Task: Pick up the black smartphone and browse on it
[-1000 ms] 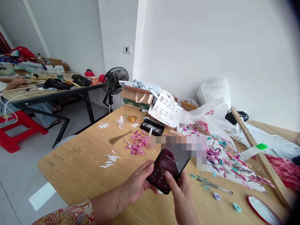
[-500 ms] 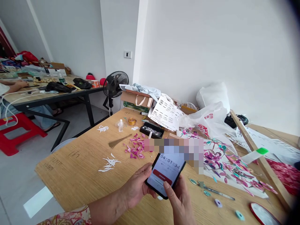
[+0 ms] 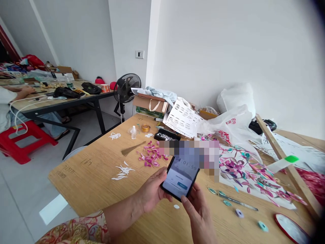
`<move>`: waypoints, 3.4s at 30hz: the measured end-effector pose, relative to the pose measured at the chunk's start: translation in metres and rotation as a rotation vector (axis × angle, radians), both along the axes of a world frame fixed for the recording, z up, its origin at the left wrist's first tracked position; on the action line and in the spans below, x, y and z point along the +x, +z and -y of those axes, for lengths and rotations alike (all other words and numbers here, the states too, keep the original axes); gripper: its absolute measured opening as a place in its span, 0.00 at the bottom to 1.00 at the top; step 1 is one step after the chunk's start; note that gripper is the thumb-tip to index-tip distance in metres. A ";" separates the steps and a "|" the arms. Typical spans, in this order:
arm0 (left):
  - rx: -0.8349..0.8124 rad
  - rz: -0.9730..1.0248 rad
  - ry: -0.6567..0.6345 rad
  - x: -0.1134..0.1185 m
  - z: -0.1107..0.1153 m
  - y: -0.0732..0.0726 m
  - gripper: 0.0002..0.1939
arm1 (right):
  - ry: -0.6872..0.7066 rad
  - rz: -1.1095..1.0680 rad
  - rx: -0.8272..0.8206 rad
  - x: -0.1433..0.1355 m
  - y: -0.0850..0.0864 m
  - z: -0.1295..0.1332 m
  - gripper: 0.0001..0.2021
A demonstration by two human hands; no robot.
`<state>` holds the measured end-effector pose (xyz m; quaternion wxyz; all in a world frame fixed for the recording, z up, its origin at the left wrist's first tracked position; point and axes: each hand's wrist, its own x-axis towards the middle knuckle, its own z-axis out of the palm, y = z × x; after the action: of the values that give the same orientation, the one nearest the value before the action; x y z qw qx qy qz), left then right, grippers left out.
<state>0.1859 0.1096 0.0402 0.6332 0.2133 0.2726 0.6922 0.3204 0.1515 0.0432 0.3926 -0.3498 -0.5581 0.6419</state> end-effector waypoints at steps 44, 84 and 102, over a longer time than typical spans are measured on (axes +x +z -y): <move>0.038 0.070 -0.031 0.001 -0.006 0.007 0.15 | -0.048 0.071 0.065 -0.005 0.005 0.010 0.22; 0.073 0.028 0.010 0.000 -0.006 0.009 0.14 | -0.028 0.020 0.073 -0.005 0.006 0.002 0.24; 0.071 0.024 0.005 0.002 -0.008 0.007 0.15 | -0.109 -0.046 0.083 -0.006 -0.011 0.000 0.23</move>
<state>0.1883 0.1172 0.0475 0.6268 0.2266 0.2408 0.7056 0.3144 0.1519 0.0318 0.4538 -0.3483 -0.5553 0.6036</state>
